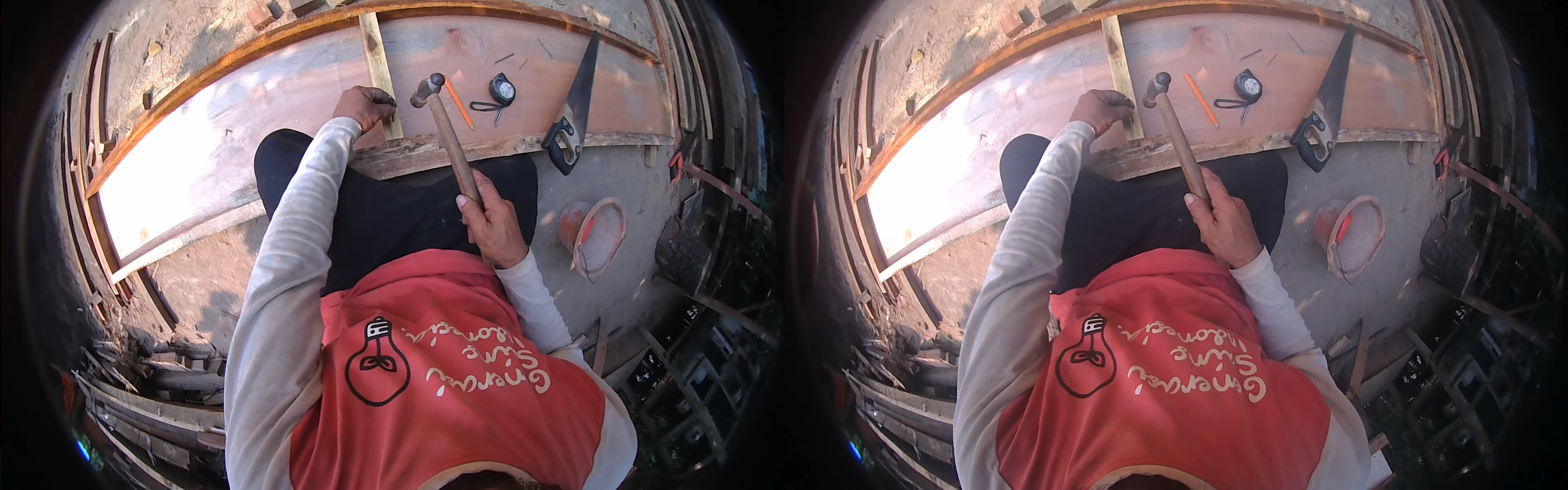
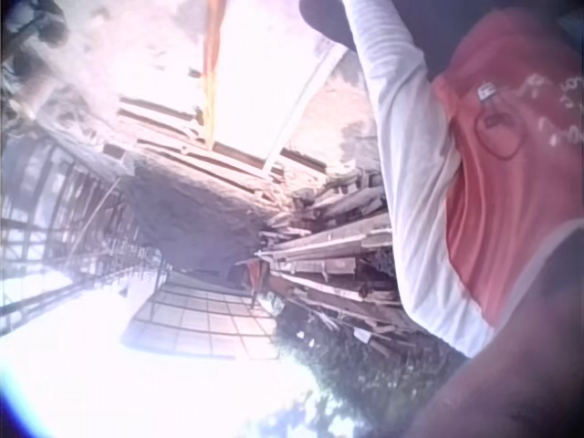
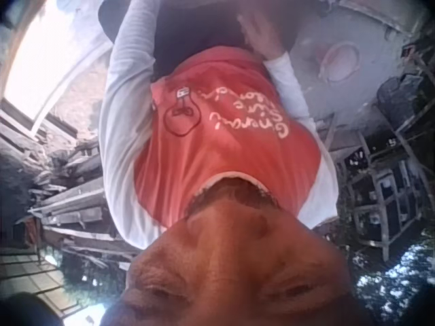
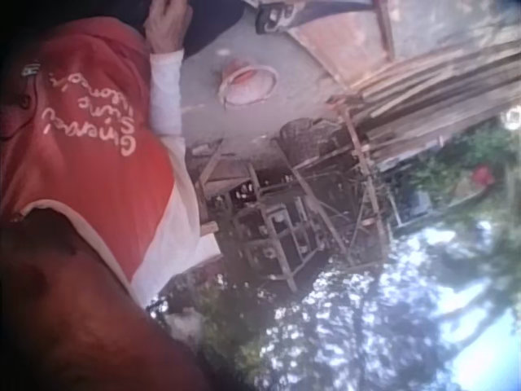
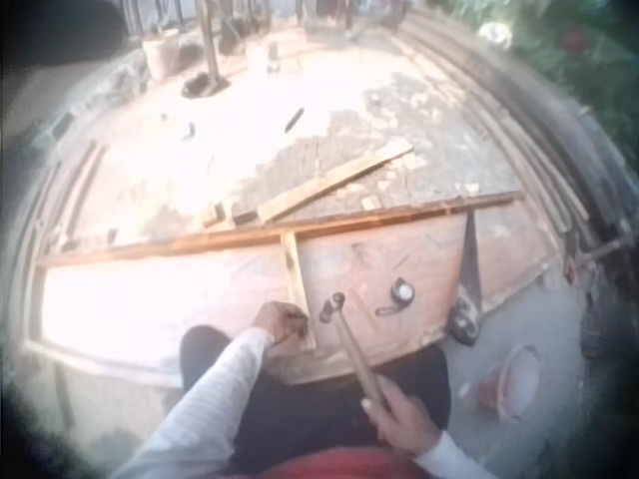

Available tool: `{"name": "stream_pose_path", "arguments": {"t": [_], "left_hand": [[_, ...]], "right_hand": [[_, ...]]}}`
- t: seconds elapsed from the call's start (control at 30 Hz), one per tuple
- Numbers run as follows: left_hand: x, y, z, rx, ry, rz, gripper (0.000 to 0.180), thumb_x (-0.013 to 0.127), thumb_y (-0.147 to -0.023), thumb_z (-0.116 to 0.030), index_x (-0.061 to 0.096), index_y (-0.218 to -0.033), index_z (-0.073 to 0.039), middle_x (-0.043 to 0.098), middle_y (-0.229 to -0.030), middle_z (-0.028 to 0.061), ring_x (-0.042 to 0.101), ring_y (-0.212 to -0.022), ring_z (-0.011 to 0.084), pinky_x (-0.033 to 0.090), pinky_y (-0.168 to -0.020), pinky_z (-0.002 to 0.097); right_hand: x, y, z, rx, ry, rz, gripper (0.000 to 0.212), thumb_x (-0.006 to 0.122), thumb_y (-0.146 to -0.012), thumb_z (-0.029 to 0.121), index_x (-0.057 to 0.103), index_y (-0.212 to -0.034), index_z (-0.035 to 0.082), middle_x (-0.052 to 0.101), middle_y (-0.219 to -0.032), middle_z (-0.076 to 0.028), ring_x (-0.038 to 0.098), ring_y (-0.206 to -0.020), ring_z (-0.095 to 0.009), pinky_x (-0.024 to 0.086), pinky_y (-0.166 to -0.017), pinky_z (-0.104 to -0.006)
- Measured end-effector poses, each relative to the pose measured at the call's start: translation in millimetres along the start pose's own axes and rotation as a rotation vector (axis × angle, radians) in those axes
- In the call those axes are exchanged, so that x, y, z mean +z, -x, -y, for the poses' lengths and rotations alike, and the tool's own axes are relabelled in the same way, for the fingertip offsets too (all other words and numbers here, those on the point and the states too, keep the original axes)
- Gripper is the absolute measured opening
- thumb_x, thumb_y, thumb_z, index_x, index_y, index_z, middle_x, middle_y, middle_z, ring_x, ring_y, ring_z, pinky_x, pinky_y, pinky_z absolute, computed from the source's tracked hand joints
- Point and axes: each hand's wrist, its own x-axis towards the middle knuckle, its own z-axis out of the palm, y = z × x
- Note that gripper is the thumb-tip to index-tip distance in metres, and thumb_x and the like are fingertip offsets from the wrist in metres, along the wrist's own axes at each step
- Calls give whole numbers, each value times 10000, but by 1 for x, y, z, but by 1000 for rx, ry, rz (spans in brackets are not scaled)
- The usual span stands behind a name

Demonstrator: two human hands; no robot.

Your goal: The person constructs a wooden frame by measuring wood with a tape measure, marking it with a pencil, sawing a plank, and hammering nails to join pieces together on a plywood base.

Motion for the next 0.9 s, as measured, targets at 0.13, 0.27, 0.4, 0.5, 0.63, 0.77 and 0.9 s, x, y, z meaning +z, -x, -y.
{"name": "stream_pose_path", "arguments": {"t": [0.13, 0.27, 0.4, 0.5, 0.63, 0.77, 0.9], "left_hand": [[0, 1, 0, 4, -40, -30, 305, 777, -800, -236, 795, -1070, -95, 772, -1065, 91, 718, -1012, 227, 525, -947, 332], [-1, 4, -4, -38, -68, -18, 325, 775, -805, -258, 790, -1088, -100, 769, -1075, 95, 714, -1030, 241, 520, -954, 336], [-1, 5, -6, -32, -100, -9, 340, 765, -809, -282, 786, -1095, -100, 768, -1070, 100, 714, -1028, 245, 519, -953, 336], [2, 6, 1, -2, -62, -14, 339, 754, -813, -284, 786, -1097, -102, 769, -1064, 100, 716, -1016, 237, 519, -948, 331], [4, 4, 7, 9, -67, 5, 336, 761, -810, -278, 786, -1098, -104, 771, -1055, 99, 718, -1007, 231, 520, -947, 332], [10, 4, 3, -27, -31, -4, 323, 770, -803, -259, 790, -1081, -97, 775, -1038, 90, 723, -986, 215, 523, -942, 330], [9, 4, 8, 6, -29, -23, 320, 779, -796, -255, 792, -1065, -81, 781, -1000, 81, 730, -945, 206, 534, -914, 327]], "right_hand": [[0, -7, -2, -36, 81, 25, 516, 583, -1010, 215, 443, -1444, -26, 615, -654, -127, 622, -508, -213, 492, -528, -358], [1, -16, -4, -75, 108, 37, 522, 590, -1001, 220, 451, -1427, -46, 639, -696, -207, 677, -589, -326, 513, -589, -404], [0, -21, -2, -149, 157, 25, 510, 587, -999, 216, 465, -1409, -63, 660, -777, -279, 700, -750, -430, 522, -654, -434], [-2, -24, 13, -174, 170, 23, 516, 588, -999, 220, 462, -1411, -63, 664, -796, -290, 698, -786, -447, 524, -668, -440], [-5, -27, 39, -225, 104, -4, 536, 593, -999, 237, 446, -1423, -55, 657, -761, -266, 699, -745, -427, 522, -656, -444], [-2, -44, 17, -217, 243, -23, 529, 587, -1003, 248, 446, -1427, -35, 648, -705, -196, 698, -653, -335, 514, -606, -413], [-14, -46, 39, 62, 129, 168, 518, 584, -1013, 229, 450, -1454, -8, 590, -668, -71, 593, -519, -152, 465, -494, -315]]}}
